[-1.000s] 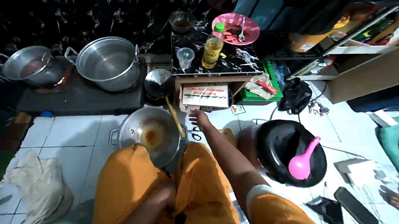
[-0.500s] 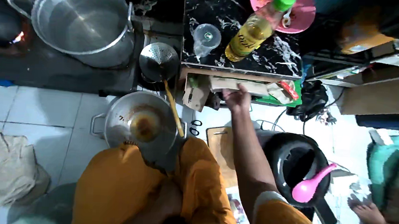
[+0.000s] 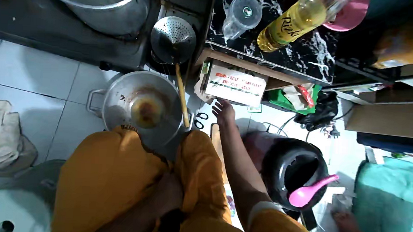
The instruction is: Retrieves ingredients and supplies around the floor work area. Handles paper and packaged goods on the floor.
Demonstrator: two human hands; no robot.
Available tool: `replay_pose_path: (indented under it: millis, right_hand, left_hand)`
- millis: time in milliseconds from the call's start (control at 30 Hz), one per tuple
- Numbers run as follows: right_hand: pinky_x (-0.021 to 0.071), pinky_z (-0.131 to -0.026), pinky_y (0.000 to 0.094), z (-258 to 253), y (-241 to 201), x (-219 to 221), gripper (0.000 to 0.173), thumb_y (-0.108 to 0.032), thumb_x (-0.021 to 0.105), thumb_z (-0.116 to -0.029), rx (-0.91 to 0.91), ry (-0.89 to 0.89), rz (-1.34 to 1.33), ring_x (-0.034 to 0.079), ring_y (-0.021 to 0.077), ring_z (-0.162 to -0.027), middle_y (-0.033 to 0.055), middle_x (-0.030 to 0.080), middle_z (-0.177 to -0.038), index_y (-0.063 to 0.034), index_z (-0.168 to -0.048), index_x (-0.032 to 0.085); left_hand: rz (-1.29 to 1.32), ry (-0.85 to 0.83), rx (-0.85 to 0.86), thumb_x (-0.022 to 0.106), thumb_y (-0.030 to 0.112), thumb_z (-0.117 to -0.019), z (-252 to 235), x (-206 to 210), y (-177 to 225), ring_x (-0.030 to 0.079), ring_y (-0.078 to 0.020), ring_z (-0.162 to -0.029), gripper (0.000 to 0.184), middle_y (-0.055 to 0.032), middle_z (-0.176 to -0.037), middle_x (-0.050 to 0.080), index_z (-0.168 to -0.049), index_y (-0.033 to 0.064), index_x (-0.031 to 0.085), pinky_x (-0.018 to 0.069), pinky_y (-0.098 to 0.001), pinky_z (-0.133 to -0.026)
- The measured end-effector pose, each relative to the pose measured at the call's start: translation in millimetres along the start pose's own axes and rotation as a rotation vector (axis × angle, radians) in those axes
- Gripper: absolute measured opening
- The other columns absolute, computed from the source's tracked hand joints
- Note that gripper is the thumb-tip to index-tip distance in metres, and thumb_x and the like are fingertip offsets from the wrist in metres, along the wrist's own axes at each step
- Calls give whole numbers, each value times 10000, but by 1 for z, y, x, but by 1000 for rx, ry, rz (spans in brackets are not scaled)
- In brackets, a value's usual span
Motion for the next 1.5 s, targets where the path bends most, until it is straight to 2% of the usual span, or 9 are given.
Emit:
replay_pose_path:
  millis: [133,300,500,667,967,1100,1200,1333,1500]
  right_hand:
    - [505,-975,419,16,18,29,492,-297,348,-1096,190,-81,-269,568,286,-1219,207,470,-1451,-38,-1511,296]
    - [575,-865,383,9,14,73,418,-394,398,-1087,289,-294,-467,687,227,-1015,124,653,-1178,-75,-1354,438]
    - [571,-835,366,2,4,88,638,-603,363,-1036,354,-213,-584,678,225,-1018,132,631,-1243,-113,-1444,392]
    - [578,-864,444,-14,-32,69,435,-449,294,-1077,162,-295,-685,675,265,-1012,111,636,-1163,-112,-1294,463]
    - [525,-992,546,-42,-87,30,544,-510,221,-1080,-36,-250,-854,625,329,-1196,149,599,-1273,-96,-1385,398]
    - [496,-1036,517,-44,-103,35,639,-558,206,-1066,-62,-286,-825,596,312,-1231,150,564,-1327,-76,-1460,353]
    - [486,-1009,570,-53,-111,39,671,-624,138,-1013,-58,-306,-824,624,315,-1134,127,611,-1127,-79,-1254,448]
    - [500,-950,562,-66,-114,37,751,-648,21,-980,-84,-369,-680,641,279,-1070,82,648,-1032,-113,-1154,518]
    - [471,-1010,498,-66,-112,26,806,-563,-82,-997,-185,-435,-351,559,281,-1265,127,595,-1341,-97,-1305,499]
  left_hand:
    - [-43,4,95,626,161,-981,-3,1,-2,553,-483,-1220,321,-316,-1224,619,-1123,-126,646,366,-624,-1087]
    - [-94,-28,57,589,134,-1003,-1,0,4,529,-477,-1258,329,-320,-1284,592,-1192,-134,620,351,-607,-1107]
    - [-76,-19,49,588,125,-998,-2,5,3,500,-477,-1293,326,-310,-1304,584,-1197,-131,616,312,-607,-1135]
    - [-88,-13,51,551,104,-1013,-6,9,4,540,-474,-1247,296,-313,-1258,607,-1169,-137,623,340,-608,-1116]
    - [-36,2,76,546,98,-1016,-4,10,0,530,-465,-1255,263,-295,-1247,610,-1127,-124,635,285,-592,-1162]
    - [-61,-47,58,548,107,-1014,-1,7,3,545,-467,-1227,275,-299,-1233,613,-1133,-126,633,322,-610,-1122]
    - [-82,-49,49,533,106,-1022,1,5,4,537,-463,-1242,284,-298,-1248,608,-1159,-126,623,323,-602,-1124]
    - [-68,-32,53,558,121,-1013,-3,6,3,538,-463,-1242,294,-297,-1249,610,-1156,-124,631,324,-610,-1120]
    - [-64,-13,69,566,116,-1011,-6,6,0,541,-466,-1232,279,-302,-1226,616,-1124,-129,637,314,-602,-1130]
Point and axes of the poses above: each hand's wrist, its own z-axis away from the middle knuckle, its own x-axis out of the palm, y = z × x, the point moved 5 cm from there along -z, towards the middle knuckle
